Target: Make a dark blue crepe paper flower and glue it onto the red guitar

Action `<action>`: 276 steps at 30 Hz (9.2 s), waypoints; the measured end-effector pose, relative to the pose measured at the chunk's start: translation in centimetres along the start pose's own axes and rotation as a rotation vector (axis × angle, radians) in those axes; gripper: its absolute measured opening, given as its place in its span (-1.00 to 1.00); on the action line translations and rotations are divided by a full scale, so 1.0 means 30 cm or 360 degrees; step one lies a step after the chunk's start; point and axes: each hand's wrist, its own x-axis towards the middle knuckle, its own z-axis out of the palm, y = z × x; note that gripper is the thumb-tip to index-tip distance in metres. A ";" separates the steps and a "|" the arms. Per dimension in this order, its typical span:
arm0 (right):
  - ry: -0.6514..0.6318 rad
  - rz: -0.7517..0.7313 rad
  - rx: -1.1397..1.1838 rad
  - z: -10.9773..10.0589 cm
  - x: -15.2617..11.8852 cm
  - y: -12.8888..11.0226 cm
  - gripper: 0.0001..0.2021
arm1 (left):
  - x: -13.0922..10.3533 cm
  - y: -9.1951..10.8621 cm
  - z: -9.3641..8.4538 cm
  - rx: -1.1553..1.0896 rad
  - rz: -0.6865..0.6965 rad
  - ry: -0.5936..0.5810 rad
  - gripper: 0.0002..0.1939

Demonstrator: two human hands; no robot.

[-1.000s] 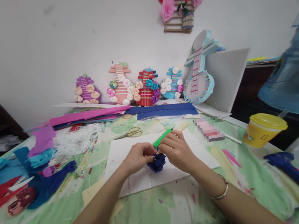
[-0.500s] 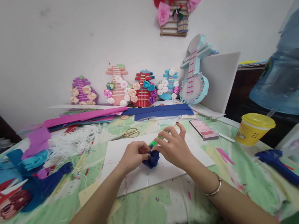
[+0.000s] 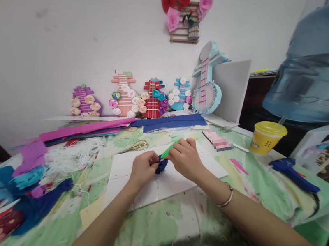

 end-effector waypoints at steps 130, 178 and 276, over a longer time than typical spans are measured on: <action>-0.0599 0.0901 0.2641 0.107 -0.028 0.035 -0.71 | -0.012 0.058 -0.012 -0.0307 0.0257 -0.0254 -0.85; -0.0222 0.1125 0.2538 0.055 -0.008 0.052 -0.74 | 0.018 -0.003 0.001 -0.0658 -0.0581 -0.0110 -0.84; -0.0345 0.0695 0.2023 0.061 -0.016 0.031 -0.89 | -0.010 0.041 0.024 -0.0924 -0.0158 -0.0356 -0.75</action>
